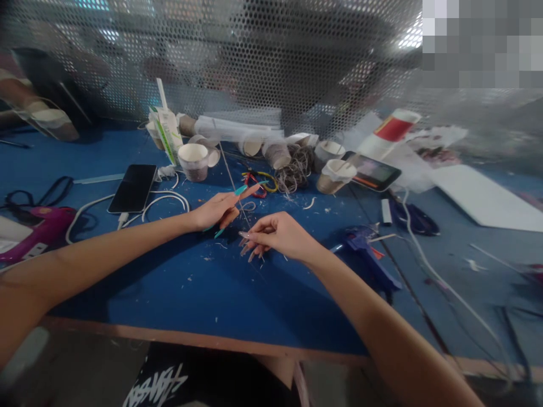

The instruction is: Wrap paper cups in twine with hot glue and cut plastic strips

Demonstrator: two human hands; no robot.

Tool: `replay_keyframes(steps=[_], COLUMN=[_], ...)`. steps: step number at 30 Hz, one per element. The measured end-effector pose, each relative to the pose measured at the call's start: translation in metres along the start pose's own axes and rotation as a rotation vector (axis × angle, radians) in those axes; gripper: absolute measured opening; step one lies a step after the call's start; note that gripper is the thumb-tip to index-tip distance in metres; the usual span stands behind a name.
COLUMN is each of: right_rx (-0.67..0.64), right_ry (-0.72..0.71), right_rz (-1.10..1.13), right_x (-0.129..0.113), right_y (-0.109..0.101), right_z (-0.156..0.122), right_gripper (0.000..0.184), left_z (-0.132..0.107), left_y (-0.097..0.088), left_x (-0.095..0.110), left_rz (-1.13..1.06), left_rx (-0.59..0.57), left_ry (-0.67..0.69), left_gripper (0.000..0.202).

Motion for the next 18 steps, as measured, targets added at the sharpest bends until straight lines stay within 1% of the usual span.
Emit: replay_keyframes(steps=[9,18], right_rx=[0.035,0.102], right_ry=[-0.006,-0.029], right_rz=[0.031,0.04], right_x=[0.0014,0.0049], right_y=[0.0001,-0.0028], right_z=[0.0032,0.0054], right_gripper=[0.036,0.036], left_z=[0.0,-0.0002], left_y=[0.0025,0.0015], left_x=[0.0,-0.0028], left_rz=[0.026,-0.008], left_rx=[-0.03,-0.008], left_ry=[-0.023,-0.03], left_gripper=[0.058,0.058])
Point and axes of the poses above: each hand's wrist, its own z-axis towards the middle knuckle, its own y-axis out of the palm, x = y × z, the point moved 8 cm from there along z, towards the middle knuckle, and after that the axes turned 15 degrees about y, right-handed, at the moved point
